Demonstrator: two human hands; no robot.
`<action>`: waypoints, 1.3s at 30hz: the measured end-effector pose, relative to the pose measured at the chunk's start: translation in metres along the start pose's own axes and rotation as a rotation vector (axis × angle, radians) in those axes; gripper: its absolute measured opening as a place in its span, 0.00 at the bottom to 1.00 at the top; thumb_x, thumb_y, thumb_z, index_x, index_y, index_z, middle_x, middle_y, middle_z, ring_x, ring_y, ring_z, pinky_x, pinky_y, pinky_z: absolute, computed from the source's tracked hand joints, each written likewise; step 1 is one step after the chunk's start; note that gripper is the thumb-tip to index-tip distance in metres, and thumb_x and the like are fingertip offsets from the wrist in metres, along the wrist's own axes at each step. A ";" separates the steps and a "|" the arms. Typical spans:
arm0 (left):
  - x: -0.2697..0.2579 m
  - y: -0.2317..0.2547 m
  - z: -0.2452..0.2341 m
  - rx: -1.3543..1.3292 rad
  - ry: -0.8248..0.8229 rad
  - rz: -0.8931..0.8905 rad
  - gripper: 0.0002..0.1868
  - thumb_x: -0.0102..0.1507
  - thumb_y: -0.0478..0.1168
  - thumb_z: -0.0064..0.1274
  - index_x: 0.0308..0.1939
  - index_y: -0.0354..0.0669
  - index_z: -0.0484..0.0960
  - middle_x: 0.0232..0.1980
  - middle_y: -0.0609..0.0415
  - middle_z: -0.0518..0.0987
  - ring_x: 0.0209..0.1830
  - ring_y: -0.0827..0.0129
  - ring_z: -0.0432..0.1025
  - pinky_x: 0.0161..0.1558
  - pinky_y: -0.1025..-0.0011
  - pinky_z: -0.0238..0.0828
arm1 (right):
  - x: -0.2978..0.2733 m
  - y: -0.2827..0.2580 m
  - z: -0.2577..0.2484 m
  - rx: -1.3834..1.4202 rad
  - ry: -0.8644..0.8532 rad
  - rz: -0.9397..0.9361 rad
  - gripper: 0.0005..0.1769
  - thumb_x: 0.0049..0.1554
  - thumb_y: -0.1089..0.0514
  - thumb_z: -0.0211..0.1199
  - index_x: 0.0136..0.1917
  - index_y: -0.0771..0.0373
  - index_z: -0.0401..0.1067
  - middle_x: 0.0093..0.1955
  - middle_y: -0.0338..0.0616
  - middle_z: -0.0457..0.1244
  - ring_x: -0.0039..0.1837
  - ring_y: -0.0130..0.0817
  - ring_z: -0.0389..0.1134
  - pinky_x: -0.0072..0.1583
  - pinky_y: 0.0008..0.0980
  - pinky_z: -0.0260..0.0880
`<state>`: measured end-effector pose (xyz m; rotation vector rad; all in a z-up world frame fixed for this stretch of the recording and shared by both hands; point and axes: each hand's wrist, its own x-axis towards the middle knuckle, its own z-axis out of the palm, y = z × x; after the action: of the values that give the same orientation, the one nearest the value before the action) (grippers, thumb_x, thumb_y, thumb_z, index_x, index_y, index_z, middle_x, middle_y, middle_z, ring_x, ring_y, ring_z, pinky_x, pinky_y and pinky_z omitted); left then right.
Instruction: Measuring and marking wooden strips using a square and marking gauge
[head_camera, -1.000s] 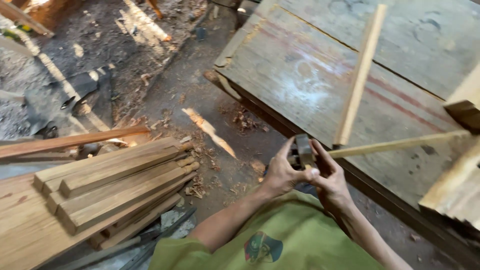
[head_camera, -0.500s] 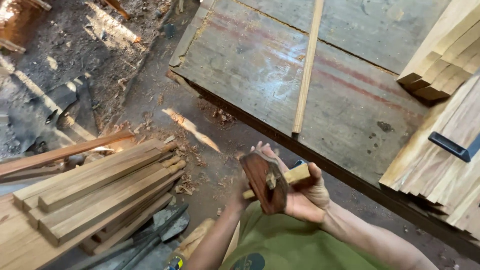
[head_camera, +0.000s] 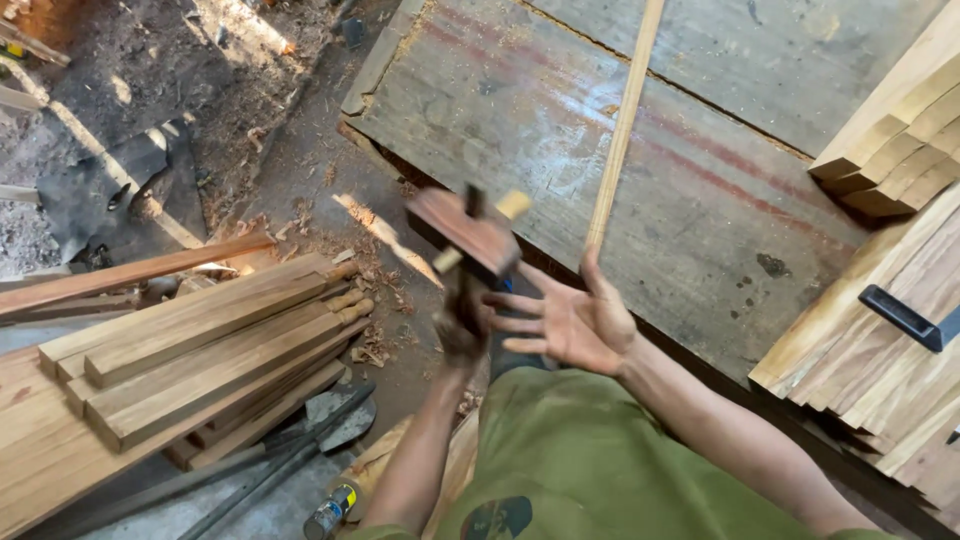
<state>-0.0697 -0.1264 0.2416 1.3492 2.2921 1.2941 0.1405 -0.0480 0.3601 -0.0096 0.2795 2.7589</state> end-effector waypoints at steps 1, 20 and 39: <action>0.003 -0.006 0.004 0.028 0.036 0.020 0.20 0.69 0.51 0.44 0.31 0.39 0.74 0.21 0.39 0.70 0.23 0.37 0.71 0.25 0.63 0.69 | -0.008 -0.007 -0.018 -0.087 0.117 -0.046 0.53 0.50 0.17 0.54 0.74 0.54 0.60 0.70 0.63 0.60 0.69 0.65 0.64 0.66 0.67 0.64; 0.106 -0.179 0.034 0.457 -0.333 -0.148 0.26 0.72 0.62 0.38 0.36 0.44 0.73 0.24 0.37 0.79 0.28 0.35 0.78 0.26 0.43 0.74 | 0.016 -0.051 -0.141 -0.385 0.776 -0.515 0.31 0.65 0.33 0.47 0.69 0.54 0.68 0.59 0.50 0.70 0.57 0.44 0.73 0.58 0.48 0.72; 0.206 -0.199 0.026 0.229 -0.192 0.230 0.26 0.71 0.62 0.40 0.32 0.45 0.72 0.24 0.46 0.73 0.25 0.44 0.76 0.27 0.56 0.74 | 0.185 -0.056 -0.089 -0.625 1.085 -0.656 0.25 0.67 0.44 0.51 0.69 0.61 0.67 0.54 0.53 0.70 0.48 0.37 0.75 0.48 0.34 0.78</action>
<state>-0.2973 0.0085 0.1280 1.7732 2.2575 0.9292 -0.0142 0.0515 0.2544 -1.4592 -0.2935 1.8236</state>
